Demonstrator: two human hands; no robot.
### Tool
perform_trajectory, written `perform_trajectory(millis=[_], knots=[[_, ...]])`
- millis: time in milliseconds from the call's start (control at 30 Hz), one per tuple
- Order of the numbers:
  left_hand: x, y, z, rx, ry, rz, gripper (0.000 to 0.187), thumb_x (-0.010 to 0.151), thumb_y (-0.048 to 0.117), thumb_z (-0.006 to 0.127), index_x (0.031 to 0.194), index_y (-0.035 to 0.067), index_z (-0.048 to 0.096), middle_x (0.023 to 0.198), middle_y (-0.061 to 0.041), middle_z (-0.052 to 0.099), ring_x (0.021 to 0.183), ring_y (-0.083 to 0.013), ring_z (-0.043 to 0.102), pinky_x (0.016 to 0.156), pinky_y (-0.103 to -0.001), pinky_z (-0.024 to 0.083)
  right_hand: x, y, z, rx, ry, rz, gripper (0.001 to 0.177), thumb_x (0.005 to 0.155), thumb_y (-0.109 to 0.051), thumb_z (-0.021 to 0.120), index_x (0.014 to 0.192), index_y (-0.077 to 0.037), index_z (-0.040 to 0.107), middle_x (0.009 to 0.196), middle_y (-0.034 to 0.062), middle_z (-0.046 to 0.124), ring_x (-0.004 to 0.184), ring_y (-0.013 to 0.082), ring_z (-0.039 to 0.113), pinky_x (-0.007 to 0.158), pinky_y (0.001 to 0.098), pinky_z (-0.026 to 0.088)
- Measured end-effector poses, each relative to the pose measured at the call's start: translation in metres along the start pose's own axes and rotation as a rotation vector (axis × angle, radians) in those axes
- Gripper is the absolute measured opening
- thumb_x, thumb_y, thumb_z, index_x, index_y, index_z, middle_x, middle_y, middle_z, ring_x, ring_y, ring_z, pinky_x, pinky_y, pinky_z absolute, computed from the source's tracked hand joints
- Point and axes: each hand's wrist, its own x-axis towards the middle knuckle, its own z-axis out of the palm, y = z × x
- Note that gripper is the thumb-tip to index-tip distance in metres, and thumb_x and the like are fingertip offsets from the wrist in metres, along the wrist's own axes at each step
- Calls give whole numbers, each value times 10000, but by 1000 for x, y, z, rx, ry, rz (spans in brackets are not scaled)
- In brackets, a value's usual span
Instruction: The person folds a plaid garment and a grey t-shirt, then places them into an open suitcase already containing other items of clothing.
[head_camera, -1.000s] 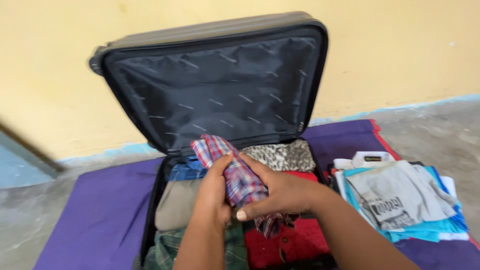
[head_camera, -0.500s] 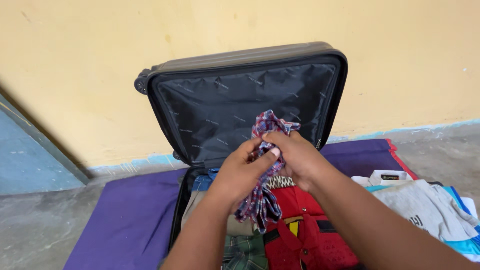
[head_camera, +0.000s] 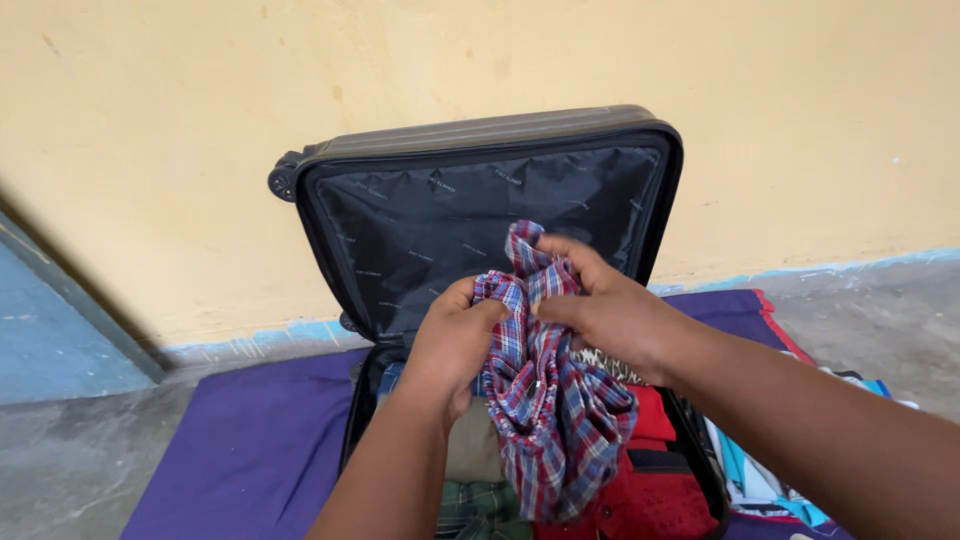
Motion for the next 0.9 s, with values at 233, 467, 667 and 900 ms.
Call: perform_trajectory(millis=[233, 467, 667, 900], knots=[[5, -5, 3, -42, 20, 45, 429, 879, -16, 543, 1263, 137, 659, 930, -56, 695, 691, -124, 612, 622, -302, 510, 17, 40, -21, -165, 68, 147, 719, 824, -260, 741, 1488, -210, 470, 1247, 140, 746, 1128, 225, 718, 979, 368, 539], [13, -2, 5, -164, 57, 92, 376, 850, -55, 575, 1200, 67, 633, 963, -80, 696, 758, -138, 670, 643, -286, 560, 14, 18, -25, -340, -175, -94, 871, 775, -356, 791, 1544, -214, 408, 1383, 82, 601, 1284, 162, 559, 1054, 350, 458], [17, -1, 12, -264, 127, 129, 413, 832, -43, 614, 1225, 68, 552, 1008, -100, 678, 786, -171, 673, 642, -337, 571, 6, 8, -10, -259, -403, -166, 1082, 737, -388, 788, 1622, -178, 201, 1330, 108, 624, 1114, 208, 682, 968, 329, 542], [24, -5, 13, -300, 276, 198, 467, 819, 9, 714, 1250, 87, 553, 1057, -81, 626, 863, -162, 663, 686, -307, 577, 3, 6, -7, -316, -343, -142, 1171, 688, -527, 766, 1638, -163, 186, 1426, 124, 550, 1132, 212, 719, 960, 355, 564]])
